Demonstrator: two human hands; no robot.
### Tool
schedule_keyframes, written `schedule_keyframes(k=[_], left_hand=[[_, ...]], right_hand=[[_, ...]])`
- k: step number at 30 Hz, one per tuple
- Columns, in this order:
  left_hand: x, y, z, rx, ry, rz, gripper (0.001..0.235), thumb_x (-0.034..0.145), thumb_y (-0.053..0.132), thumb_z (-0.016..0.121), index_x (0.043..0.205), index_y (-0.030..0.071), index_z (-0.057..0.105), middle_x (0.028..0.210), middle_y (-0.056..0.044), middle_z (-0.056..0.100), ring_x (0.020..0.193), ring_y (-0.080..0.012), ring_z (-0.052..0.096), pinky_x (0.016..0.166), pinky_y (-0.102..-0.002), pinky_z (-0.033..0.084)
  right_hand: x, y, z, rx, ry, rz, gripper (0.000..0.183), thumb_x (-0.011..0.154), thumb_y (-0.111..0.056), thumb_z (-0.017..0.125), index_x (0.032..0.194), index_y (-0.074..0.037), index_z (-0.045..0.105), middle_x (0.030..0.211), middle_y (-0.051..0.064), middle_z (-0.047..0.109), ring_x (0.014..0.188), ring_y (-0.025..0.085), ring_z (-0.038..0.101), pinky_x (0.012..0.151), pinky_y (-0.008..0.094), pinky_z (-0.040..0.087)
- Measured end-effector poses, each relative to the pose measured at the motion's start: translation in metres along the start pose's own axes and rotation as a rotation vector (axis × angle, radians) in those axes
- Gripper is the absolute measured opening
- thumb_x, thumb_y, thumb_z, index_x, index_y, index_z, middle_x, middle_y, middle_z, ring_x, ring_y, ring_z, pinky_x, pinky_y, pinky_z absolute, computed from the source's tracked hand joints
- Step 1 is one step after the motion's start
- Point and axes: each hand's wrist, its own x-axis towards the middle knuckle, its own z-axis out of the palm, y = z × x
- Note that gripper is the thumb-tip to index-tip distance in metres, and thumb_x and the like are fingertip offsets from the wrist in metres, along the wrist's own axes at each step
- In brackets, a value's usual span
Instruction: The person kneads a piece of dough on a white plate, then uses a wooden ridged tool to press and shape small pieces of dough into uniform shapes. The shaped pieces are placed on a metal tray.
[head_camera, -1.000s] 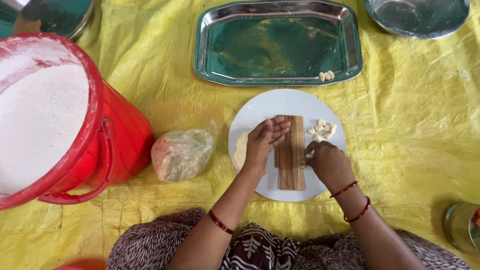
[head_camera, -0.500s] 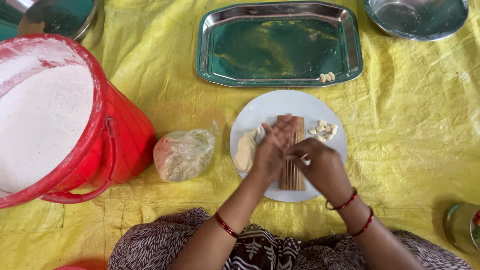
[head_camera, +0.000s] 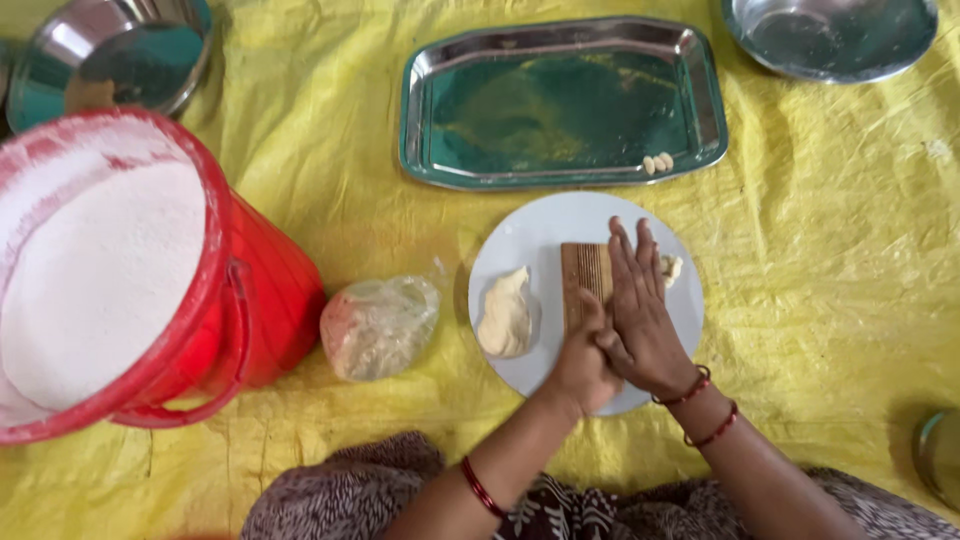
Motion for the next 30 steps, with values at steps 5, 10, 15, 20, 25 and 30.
schedule_keyframes(k=[5, 10, 15, 20, 25, 30], left_hand=[[0.004, -0.005, -0.015, 0.187, -0.104, 0.355, 0.084, 0.099, 0.053, 0.055, 0.166, 0.017, 0.02, 0.171, -0.011, 0.022, 0.157, -0.032, 0.023, 0.13, -0.046, 0.023], [0.0, -0.003, -0.015, -0.041, 0.083, 0.163, 0.085, 0.098, 0.057, 0.051, 0.166, 0.016, 0.02, 0.167, -0.013, 0.026, 0.153, -0.0313, 0.027, 0.126, -0.047, 0.028], [0.001, 0.004, -0.013, -0.067, -0.086, 0.22, 0.084, 0.1, 0.063, 0.039, 0.168, 0.017, 0.019, 0.17, -0.011, 0.023, 0.155, -0.0287, 0.026, 0.127, -0.044, 0.026], [0.007, -0.007, -0.041, -0.386, 0.01, 0.075, 0.085, 0.103, 0.07, 0.027, 0.169, 0.017, 0.017, 0.173, -0.009, 0.02, 0.156, -0.0262, 0.024, 0.127, -0.041, 0.025], [0.011, -0.017, -0.035, -0.624, -0.323, 0.049, 0.088, 0.104, 0.076, 0.02, 0.171, 0.019, 0.017, 0.175, -0.009, 0.018, 0.159, -0.0246, 0.024, 0.13, -0.041, 0.024], [-0.001, 0.005, -0.01, -0.028, 0.076, -0.044, 0.083, 0.097, 0.075, 0.014, 0.164, 0.027, 0.014, 0.173, -0.009, 0.017, 0.156, -0.0212, 0.022, 0.126, -0.043, 0.023]], right_hand=[[-0.013, -0.005, 0.018, 0.131, -0.099, -0.109, 0.092, 0.101, -0.067, 0.026, 0.166, -0.006, 0.002, 0.175, 0.017, -0.006, 0.162, 0.037, -0.01, 0.13, 0.06, -0.003], [-0.005, -0.002, 0.023, 0.073, -0.112, 0.011, 0.077, 0.106, -0.055, 0.03, 0.163, -0.008, 0.006, 0.172, 0.02, -0.007, 0.157, 0.039, -0.016, 0.129, 0.059, -0.001], [-0.009, -0.016, 0.023, 0.121, -0.006, -0.207, 0.084, 0.098, -0.049, 0.039, 0.164, -0.009, 0.006, 0.171, 0.016, -0.001, 0.157, 0.034, -0.013, 0.126, 0.059, -0.004], [-0.003, -0.012, 0.014, 0.022, -0.064, -0.144, 0.083, 0.1, -0.05, 0.039, 0.163, -0.004, 0.01, 0.173, 0.02, -0.002, 0.16, 0.038, -0.011, 0.128, 0.056, -0.001], [-0.009, -0.027, 0.018, -0.166, -0.237, -0.145, 0.095, 0.072, -0.017, 0.028, 0.164, -0.005, 0.013, 0.172, 0.018, 0.0, 0.156, 0.038, -0.01, 0.122, 0.058, -0.003], [-0.01, -0.017, 0.021, -0.122, -0.08, -0.207, 0.093, 0.093, -0.05, 0.044, 0.167, -0.005, 0.01, 0.174, 0.018, -0.003, 0.16, 0.036, -0.01, 0.13, 0.062, 0.003]])
